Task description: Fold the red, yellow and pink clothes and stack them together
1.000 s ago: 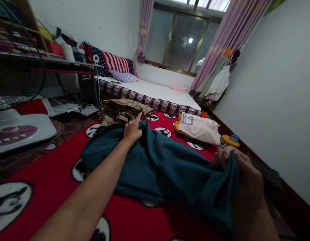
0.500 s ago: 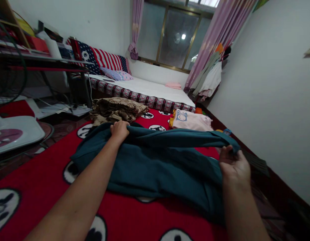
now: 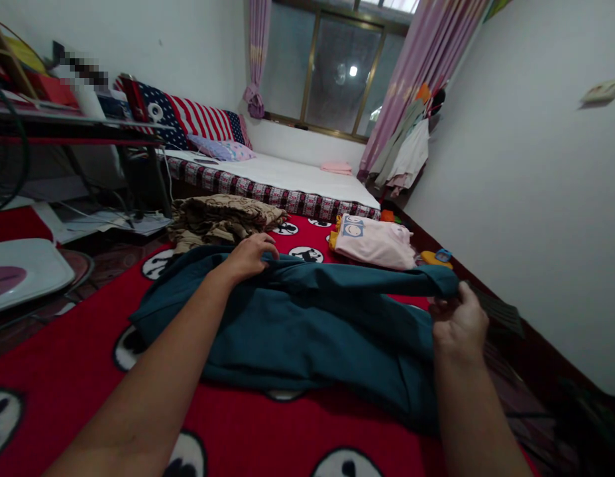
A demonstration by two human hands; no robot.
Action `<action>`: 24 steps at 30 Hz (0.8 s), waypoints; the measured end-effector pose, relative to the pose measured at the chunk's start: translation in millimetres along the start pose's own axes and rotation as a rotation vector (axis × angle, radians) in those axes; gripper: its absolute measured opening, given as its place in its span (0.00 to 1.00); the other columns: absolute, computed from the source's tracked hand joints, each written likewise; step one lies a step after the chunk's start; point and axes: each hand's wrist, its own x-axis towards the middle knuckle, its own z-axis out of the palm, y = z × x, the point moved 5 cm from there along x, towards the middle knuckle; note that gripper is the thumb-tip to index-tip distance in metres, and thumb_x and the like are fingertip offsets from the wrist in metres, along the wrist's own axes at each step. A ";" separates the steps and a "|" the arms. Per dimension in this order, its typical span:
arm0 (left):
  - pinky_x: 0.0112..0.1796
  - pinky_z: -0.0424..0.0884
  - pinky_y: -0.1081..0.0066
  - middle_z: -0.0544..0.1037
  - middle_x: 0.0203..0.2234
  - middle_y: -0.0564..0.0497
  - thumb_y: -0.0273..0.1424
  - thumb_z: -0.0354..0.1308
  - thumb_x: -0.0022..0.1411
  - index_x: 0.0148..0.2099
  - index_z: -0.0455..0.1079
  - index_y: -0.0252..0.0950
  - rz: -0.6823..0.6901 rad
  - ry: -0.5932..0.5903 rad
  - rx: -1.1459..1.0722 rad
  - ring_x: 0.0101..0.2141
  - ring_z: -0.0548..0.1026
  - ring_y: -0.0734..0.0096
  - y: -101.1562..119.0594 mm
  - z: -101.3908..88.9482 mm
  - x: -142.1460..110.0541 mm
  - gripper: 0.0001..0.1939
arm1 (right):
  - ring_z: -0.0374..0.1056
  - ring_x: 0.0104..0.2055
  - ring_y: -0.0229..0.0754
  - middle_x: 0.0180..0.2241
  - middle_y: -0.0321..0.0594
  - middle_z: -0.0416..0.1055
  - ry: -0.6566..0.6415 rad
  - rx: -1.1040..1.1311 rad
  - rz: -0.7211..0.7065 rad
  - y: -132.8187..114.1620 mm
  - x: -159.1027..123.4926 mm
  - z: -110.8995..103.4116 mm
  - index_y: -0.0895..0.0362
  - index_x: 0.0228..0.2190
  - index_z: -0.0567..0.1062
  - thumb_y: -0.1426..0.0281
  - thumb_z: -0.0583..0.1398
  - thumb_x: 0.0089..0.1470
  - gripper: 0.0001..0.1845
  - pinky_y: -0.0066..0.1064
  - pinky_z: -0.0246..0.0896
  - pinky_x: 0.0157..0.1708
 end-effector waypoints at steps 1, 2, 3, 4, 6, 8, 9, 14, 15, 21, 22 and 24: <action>0.50 0.68 0.67 0.76 0.45 0.49 0.21 0.55 0.48 0.36 0.79 0.40 -0.017 0.078 0.006 0.48 0.72 0.61 -1.4 -4.5 -1.0 0.15 | 0.62 0.17 0.32 0.19 0.25 0.67 0.031 -0.102 -0.048 0.2 3.0 -3.6 0.54 0.24 0.68 0.65 0.62 0.44 0.08 0.25 0.60 0.18; 0.47 0.69 0.67 0.76 0.42 0.49 0.20 0.53 0.48 0.34 0.78 0.39 -0.045 0.139 0.019 0.46 0.73 0.62 -3.2 -8.5 -2.5 0.16 | 0.65 0.20 0.35 0.20 0.28 0.69 0.026 -0.227 -0.081 0.5 5.1 -5.0 0.54 0.23 0.70 0.63 0.64 0.41 0.09 0.26 0.62 0.20; 0.45 0.69 0.67 0.77 0.40 0.49 0.20 0.52 0.48 0.33 0.78 0.39 -0.084 0.178 0.034 0.44 0.74 0.62 -5.2 -11.3 -4.0 0.16 | 0.66 0.22 0.37 0.20 0.30 0.70 -0.032 -0.377 -0.102 1.3 6.3 -3.5 0.55 0.22 0.72 0.61 0.65 0.38 0.11 0.28 0.62 0.22; 0.43 0.70 0.68 0.78 0.38 0.49 0.20 0.52 0.48 0.33 0.77 0.40 -0.131 0.194 0.042 0.43 0.74 0.61 -7.4 -12.9 -5.5 0.15 | 0.67 0.23 0.40 0.19 0.32 0.71 -0.161 -0.562 -0.115 3.5 6.0 1.6 0.55 0.20 0.73 0.59 0.66 0.36 0.13 0.29 0.62 0.22; 0.38 0.70 0.69 0.79 0.35 0.50 0.22 0.53 0.49 0.33 0.78 0.40 -0.222 0.181 0.026 0.38 0.76 0.62 -11.0 -13.1 -7.3 0.15 | 0.67 0.23 0.43 0.16 0.37 0.69 -0.373 -0.967 -0.142 9.5 1.4 9.7 0.55 0.15 0.72 0.53 0.64 0.37 0.19 0.33 0.61 0.24; 0.35 0.70 0.70 0.79 0.32 0.50 0.25 0.54 0.50 0.33 0.79 0.41 -0.280 0.187 -0.013 0.34 0.76 0.64 -11.0 -14.1 -7.4 0.13 | 0.69 0.26 0.47 0.19 0.41 0.72 -0.414 -1.273 -0.225 11.7 -4.8 14.6 0.56 0.17 0.74 0.49 0.61 0.42 0.22 0.35 0.62 0.28; 0.34 0.69 0.70 0.80 0.32 0.51 0.26 0.55 0.51 0.33 0.79 0.41 -0.291 0.206 -0.038 0.34 0.76 0.64 -9.3 -15.8 -6.8 0.12 | 0.71 0.29 0.48 0.24 0.43 0.76 -0.406 -1.343 -0.281 11.8 -8.8 18.4 0.56 0.22 0.77 0.48 0.60 0.45 0.23 0.36 0.63 0.31; 0.27 0.69 0.73 0.80 0.26 0.51 0.36 0.58 0.53 0.35 0.78 0.36 -0.327 0.090 -0.345 0.24 0.76 0.69 5.5 -18.2 -2.7 0.12 | 0.72 0.47 0.52 0.50 0.52 0.73 -0.536 -1.378 -0.318 30.2 -37.9 45.2 0.61 0.57 0.66 0.46 0.58 0.49 0.42 0.38 0.64 0.44; 0.25 0.69 0.74 0.80 0.25 0.50 0.38 0.58 0.54 0.35 0.78 0.34 -0.335 -0.017 -0.418 0.22 0.75 0.70 8.7 -14.5 -3.0 0.13 | 0.71 0.49 0.54 0.51 0.53 0.73 -0.569 -1.423 -0.295 35.8 -44.3 49.4 0.62 0.59 0.64 0.45 0.57 0.50 0.44 0.39 0.63 0.45; 0.30 0.72 0.75 0.82 0.29 0.48 0.30 0.59 0.49 0.34 0.79 0.35 -0.375 -0.421 -0.321 0.29 0.80 0.65 5.9 4.2 -11.5 0.10 | 0.70 0.50 0.54 0.47 0.51 0.75 -0.755 -1.667 -0.391 49.6 -70.5 64.1 0.59 0.46 0.77 0.61 0.60 0.50 0.23 0.36 0.61 0.44; 0.35 0.72 0.75 0.83 0.31 0.48 0.27 0.59 0.48 0.35 0.80 0.36 -0.352 -0.375 -0.241 0.34 0.80 0.64 2.6 3.2 -10.2 0.11 | 0.71 0.47 0.52 0.44 0.48 0.76 -0.764 -1.658 -0.388 47.8 -70.1 63.8 0.57 0.42 0.78 0.64 0.60 0.49 0.19 0.34 0.61 0.41; 0.45 0.71 0.72 0.83 0.38 0.49 0.22 0.56 0.45 0.39 0.80 0.39 -0.284 -0.270 -0.118 0.43 0.78 0.60 -2.4 1.3 -7.3 0.19 | 0.72 0.41 0.48 0.37 0.43 0.78 -0.745 -1.549 -0.406 37.3 -66.4 63.1 0.55 0.37 0.79 0.65 0.60 0.49 0.14 0.32 0.61 0.37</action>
